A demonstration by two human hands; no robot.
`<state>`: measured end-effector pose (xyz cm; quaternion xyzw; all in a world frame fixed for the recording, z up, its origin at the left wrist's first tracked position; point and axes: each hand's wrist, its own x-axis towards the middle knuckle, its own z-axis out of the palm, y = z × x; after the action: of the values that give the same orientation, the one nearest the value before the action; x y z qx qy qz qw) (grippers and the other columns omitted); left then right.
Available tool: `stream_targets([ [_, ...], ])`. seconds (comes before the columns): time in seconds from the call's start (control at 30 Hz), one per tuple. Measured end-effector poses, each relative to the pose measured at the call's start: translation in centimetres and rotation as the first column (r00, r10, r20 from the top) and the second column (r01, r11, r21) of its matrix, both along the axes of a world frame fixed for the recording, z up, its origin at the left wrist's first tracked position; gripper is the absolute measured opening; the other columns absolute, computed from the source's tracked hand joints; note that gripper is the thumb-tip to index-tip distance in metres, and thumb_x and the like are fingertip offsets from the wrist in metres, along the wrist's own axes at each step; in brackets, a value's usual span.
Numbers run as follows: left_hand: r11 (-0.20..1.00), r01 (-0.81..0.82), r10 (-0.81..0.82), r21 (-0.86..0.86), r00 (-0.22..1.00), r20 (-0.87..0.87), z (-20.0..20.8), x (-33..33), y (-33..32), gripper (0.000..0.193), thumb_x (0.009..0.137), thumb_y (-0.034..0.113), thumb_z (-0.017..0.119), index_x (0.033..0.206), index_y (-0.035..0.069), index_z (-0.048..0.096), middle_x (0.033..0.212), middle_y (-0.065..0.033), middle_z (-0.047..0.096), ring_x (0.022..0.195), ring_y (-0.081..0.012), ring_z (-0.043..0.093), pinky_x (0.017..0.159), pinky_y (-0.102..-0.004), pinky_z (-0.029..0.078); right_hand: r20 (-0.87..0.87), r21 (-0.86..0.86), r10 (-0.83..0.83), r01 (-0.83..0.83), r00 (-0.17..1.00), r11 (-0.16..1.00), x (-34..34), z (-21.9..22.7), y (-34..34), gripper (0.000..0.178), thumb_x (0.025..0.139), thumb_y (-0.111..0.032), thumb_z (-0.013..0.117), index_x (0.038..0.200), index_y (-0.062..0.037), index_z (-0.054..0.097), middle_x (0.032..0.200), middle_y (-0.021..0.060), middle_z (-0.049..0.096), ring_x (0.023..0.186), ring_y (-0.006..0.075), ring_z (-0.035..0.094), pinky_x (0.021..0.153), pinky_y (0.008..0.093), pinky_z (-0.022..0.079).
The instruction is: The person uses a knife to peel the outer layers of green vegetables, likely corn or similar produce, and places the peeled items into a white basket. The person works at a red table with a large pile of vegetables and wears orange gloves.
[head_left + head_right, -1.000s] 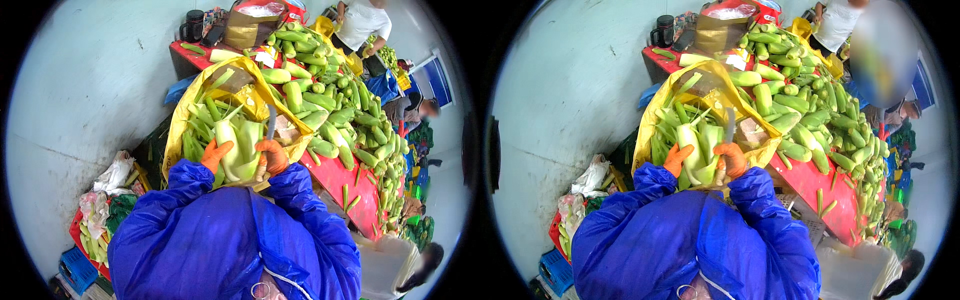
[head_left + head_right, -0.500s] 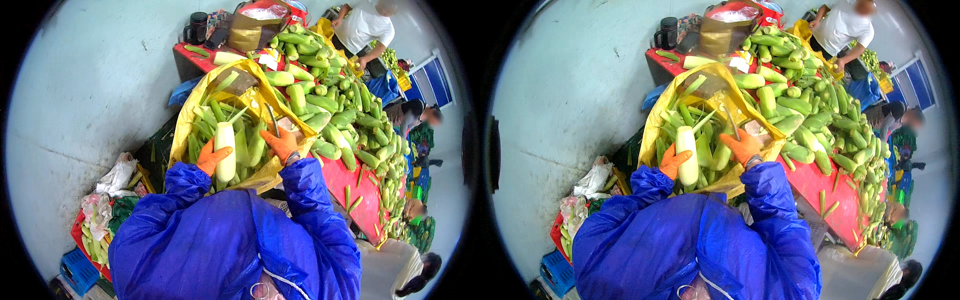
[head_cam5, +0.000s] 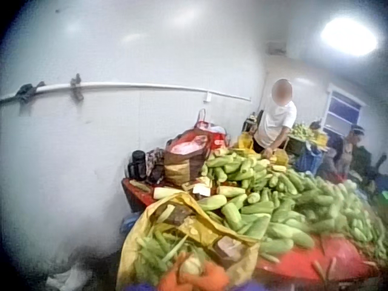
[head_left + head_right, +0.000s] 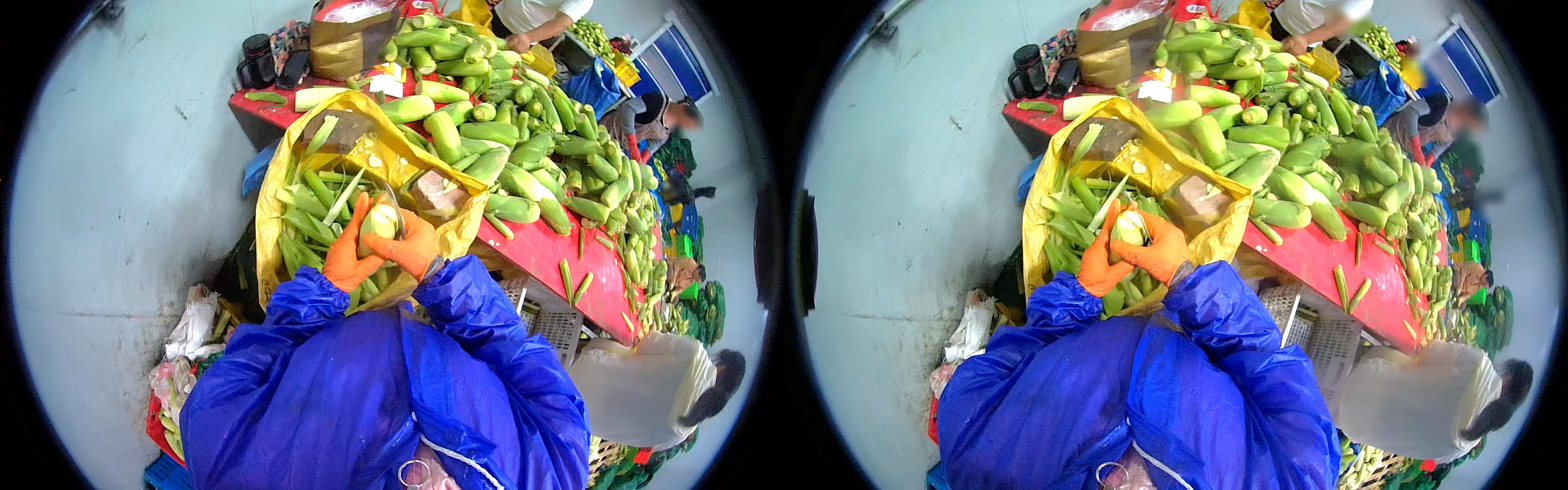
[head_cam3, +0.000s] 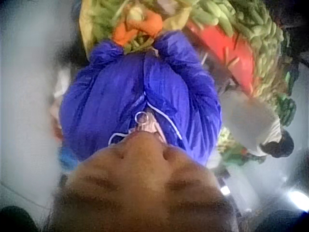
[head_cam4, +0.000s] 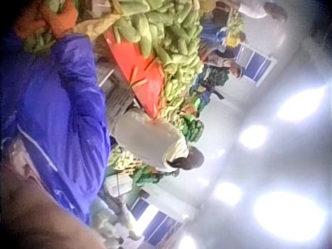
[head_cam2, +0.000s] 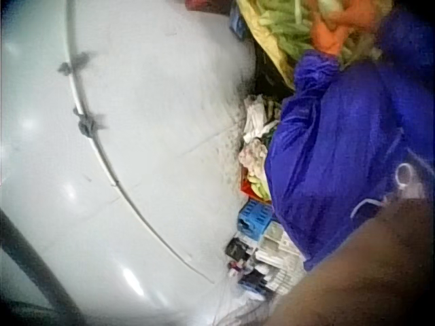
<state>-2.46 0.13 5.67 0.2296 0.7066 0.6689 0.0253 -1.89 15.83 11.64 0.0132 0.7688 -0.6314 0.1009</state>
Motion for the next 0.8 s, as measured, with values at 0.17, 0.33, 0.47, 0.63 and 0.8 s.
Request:
stream_targets([
  [0.17,0.952,-0.054,0.066,-0.300,0.997,0.031,-2.9,-1.1,-3.2,0.082,0.086,0.033,0.067,0.147,0.000,0.023,0.149,-0.0208,0.031,0.138,-0.0313,0.031,0.113,-0.0384,0.024,-0.229,-0.324,-0.209,0.128,0.951,0.937,1.8,2.7,4.7,0.064,0.075,-0.006,0.076,0.134,-0.0025,0.050,0.121,0.0061,0.059,0.107,0.0148,0.056,0.095,0.0307,0.044],
  [0.33,0.936,-0.266,0.315,-0.231,0.925,0.213,-6.0,-4.3,-4.2,0.065,0.093,0.030,0.059,0.146,0.003,0.031,0.148,-0.0181,0.036,0.137,-0.0263,0.035,0.112,-0.0329,0.025,-0.335,-0.315,-0.601,0.515,0.726,0.797,7.5,5.7,14.4,0.065,0.074,-0.015,0.071,0.133,0.0000,0.050,0.109,0.0066,0.063,0.079,0.0112,0.058,0.067,0.0243,0.048],
  [0.47,0.962,-0.259,0.271,-0.081,0.886,0.377,-7.0,-5.2,-3.0,0.060,0.093,0.017,0.059,0.145,0.002,0.033,0.147,-0.0165,0.037,0.134,-0.0231,0.038,0.109,-0.0318,0.031,-0.291,-0.278,-0.858,0.820,0.424,0.499,15.0,2.4,24.9,0.047,0.074,-0.012,0.074,0.118,-0.0005,0.061,0.086,0.0034,0.065,0.057,0.0087,0.054,0.046,0.0223,0.041],
  [0.63,0.936,-0.237,0.196,0.261,0.965,0.173,-6.3,-9.2,0.0,0.053,0.094,0.004,0.052,0.142,-0.006,0.032,0.147,-0.0162,0.036,0.135,-0.0242,0.037,0.111,-0.0339,0.028,-0.197,0.204,-0.945,0.954,0.260,0.220,20.3,-3.4,33.8,0.034,0.071,-0.022,0.078,0.098,-0.0054,0.068,0.076,0.0021,0.065,0.053,0.0102,0.054,0.047,0.0248,0.043],
  [0.8,0.927,-0.337,0.311,0.164,0.936,0.166,-3.4,-13.6,1.8,0.054,0.094,0.009,0.052,0.143,-0.005,0.032,0.146,-0.0167,0.037,0.133,-0.0251,0.038,0.111,-0.0349,0.029,0.058,0.317,-0.989,0.937,0.135,0.147,30.6,-14.5,38.8,0.038,0.067,-0.031,0.082,0.087,-0.0038,0.065,0.069,0.0062,0.062,0.045,0.0153,0.049,0.043,0.0312,0.041],
])
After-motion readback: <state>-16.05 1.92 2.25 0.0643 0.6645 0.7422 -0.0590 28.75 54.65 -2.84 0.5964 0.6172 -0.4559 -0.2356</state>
